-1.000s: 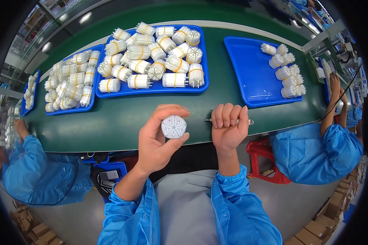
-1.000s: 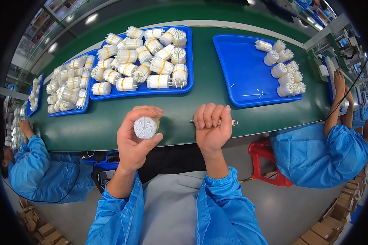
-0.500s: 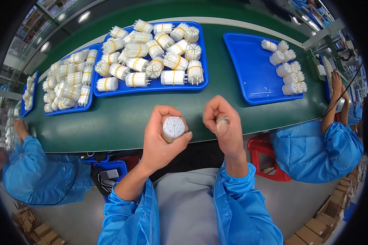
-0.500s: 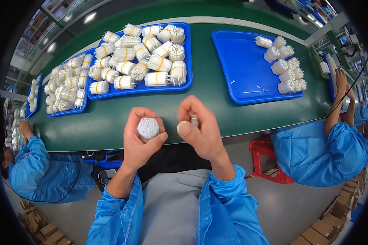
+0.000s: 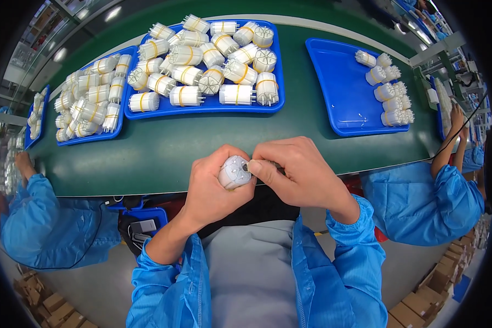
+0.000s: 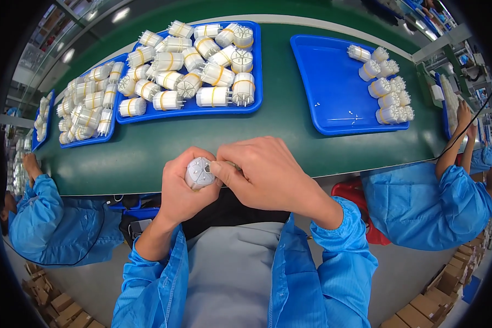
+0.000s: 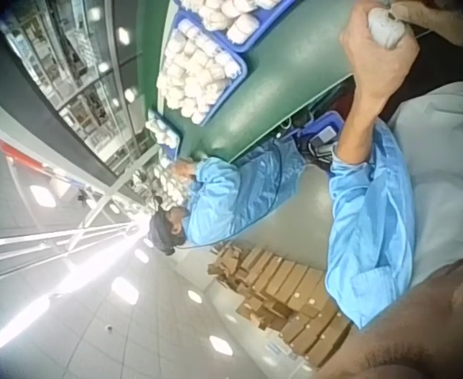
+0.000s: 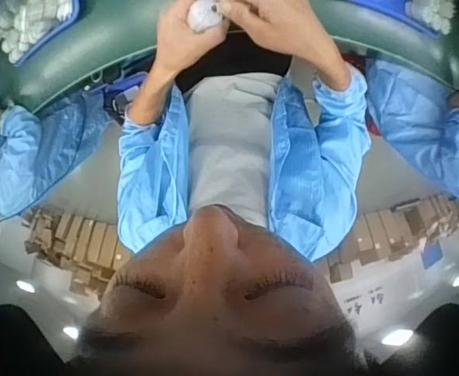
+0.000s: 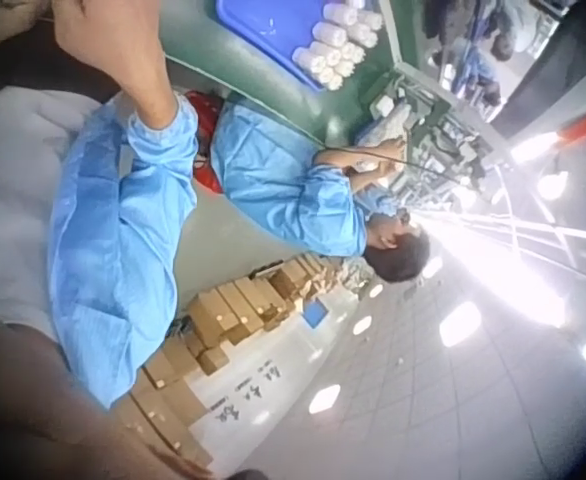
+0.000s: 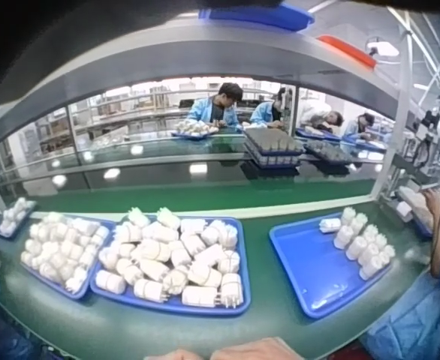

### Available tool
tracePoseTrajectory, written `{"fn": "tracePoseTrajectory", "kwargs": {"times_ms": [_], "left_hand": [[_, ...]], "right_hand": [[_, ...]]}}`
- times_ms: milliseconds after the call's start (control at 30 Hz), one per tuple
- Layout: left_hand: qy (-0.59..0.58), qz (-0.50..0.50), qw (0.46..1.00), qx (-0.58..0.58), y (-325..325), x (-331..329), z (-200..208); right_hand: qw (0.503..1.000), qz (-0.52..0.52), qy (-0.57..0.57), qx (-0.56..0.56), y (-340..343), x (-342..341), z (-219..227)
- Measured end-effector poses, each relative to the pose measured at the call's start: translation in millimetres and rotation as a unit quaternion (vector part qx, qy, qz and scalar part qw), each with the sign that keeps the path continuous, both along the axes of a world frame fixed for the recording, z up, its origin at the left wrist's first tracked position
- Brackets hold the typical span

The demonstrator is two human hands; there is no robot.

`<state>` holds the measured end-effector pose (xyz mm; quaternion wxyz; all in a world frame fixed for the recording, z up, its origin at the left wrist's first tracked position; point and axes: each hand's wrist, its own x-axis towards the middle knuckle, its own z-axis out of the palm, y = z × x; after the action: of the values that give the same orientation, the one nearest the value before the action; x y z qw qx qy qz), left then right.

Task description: The person assembles small plastic cylindrical components by hand, using a small assembly tool to adjust their internal parts before placing them into blue trays.

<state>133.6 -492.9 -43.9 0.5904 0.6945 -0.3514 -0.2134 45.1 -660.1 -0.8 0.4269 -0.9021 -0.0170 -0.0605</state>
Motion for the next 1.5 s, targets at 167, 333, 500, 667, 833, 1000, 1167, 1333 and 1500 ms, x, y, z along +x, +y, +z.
{"fn": "tracePoseTrajectory", "kwargs": {"times_ms": [167,333,500,667,833,1000,1167,1333,1500], "left_hand": [[0.000,-0.013,1.000,-0.002,2,2,-3],[-0.023,-0.009,1.000,0.016,1,3,-10],[-0.012,-0.034,0.999,0.036,1,11,-5],[0.083,-0.047,0.994,-0.045,1,43,17],[-0.193,0.077,0.978,0.027,-45,110,55],[-0.340,0.118,0.922,0.143,-112,171,59],[-0.516,0.026,0.825,0.231,-142,198,55],[-0.557,-0.031,0.789,0.257,-155,224,31],[-0.514,-0.049,0.838,0.176,-126,225,34]], "right_hand": [[0.999,-0.001,-0.001,-0.042,2,1,1],[0.996,0.002,0.032,-0.081,2,5,3],[0.999,-0.012,0.026,-0.036,-3,7,-9],[0.949,-0.093,-0.034,0.301,-23,-7,-31],[0.796,-0.087,-0.091,0.592,-22,-17,-78],[0.761,-0.050,-0.155,0.628,-22,-19,-82],[0.772,-0.058,-0.155,0.613,-22,-21,-88],[0.769,-0.069,-0.155,0.616,-25,-26,-88],[0.783,-0.088,-0.164,0.594,-40,-37,-76]]}}
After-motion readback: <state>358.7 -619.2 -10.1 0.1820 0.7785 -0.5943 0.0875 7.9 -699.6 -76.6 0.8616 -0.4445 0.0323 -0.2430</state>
